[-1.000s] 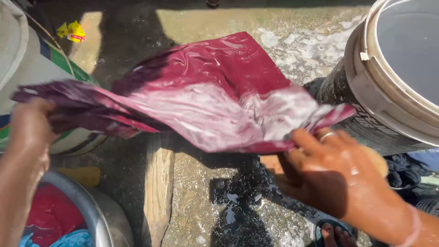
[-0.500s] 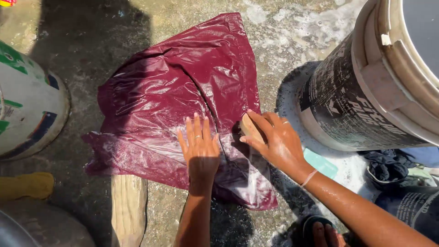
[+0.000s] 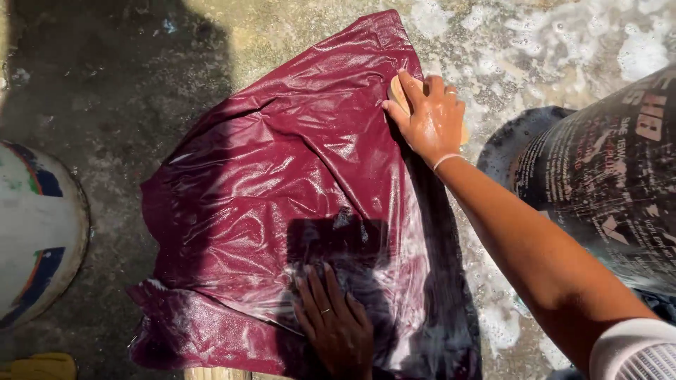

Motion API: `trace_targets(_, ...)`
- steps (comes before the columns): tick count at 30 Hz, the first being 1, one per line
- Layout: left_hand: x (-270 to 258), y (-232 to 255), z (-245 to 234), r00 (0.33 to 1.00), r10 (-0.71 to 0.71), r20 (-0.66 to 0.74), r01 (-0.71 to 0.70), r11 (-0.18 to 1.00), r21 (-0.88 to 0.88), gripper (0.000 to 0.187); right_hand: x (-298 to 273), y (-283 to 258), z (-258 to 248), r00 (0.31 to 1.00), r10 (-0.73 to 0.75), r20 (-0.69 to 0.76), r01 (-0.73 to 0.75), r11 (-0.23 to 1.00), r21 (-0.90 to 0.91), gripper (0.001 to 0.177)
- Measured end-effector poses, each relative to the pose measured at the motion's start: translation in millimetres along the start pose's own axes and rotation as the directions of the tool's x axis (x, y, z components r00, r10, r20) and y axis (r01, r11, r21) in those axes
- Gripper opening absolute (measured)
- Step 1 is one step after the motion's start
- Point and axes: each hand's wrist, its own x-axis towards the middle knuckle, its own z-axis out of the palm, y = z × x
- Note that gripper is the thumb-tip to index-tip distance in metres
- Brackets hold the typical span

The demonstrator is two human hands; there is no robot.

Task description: The person is hand-washing garments by scrubbing them with a brush and soap in an outdoor setting.

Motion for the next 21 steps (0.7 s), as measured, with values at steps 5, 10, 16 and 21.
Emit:
trace_targets(5, -0.3, 1.0, -1.4, 0.998, -0.046, 0.049, 0.046, 0.999, -0.008, 0.056, -220.0, 4.4, -62.0, 0.842, -0.540, 0.004, 0.535, 0.835, 0.132, 0.066)
trace_targets(10, -2.9, 2.3, 1.8, 0.996, -0.053, 0.065, 0.053, 0.999, 0.009, 0.057, -97.8, 13.6, -12.5, 0.835, -0.550, -0.008, 0.547, 0.830, 0.109, 0.057)
trace_targets(16, -4.3, 3.5, -3.2, 0.998, -0.050, 0.047, 0.051, 0.999, -0.008, 0.057, -91.9, -31.5, -26.5, 0.945, -0.327, -0.003, 0.327, 0.942, 0.074, 0.061)
trace_targets(21, -0.2, -3.6, 1.3, 0.997, -0.040, 0.070, 0.037, 0.999, 0.035, 0.060, -173.2, -22.3, -47.4, 0.739, -0.673, -0.034, 0.661, 0.715, 0.228, 0.059)
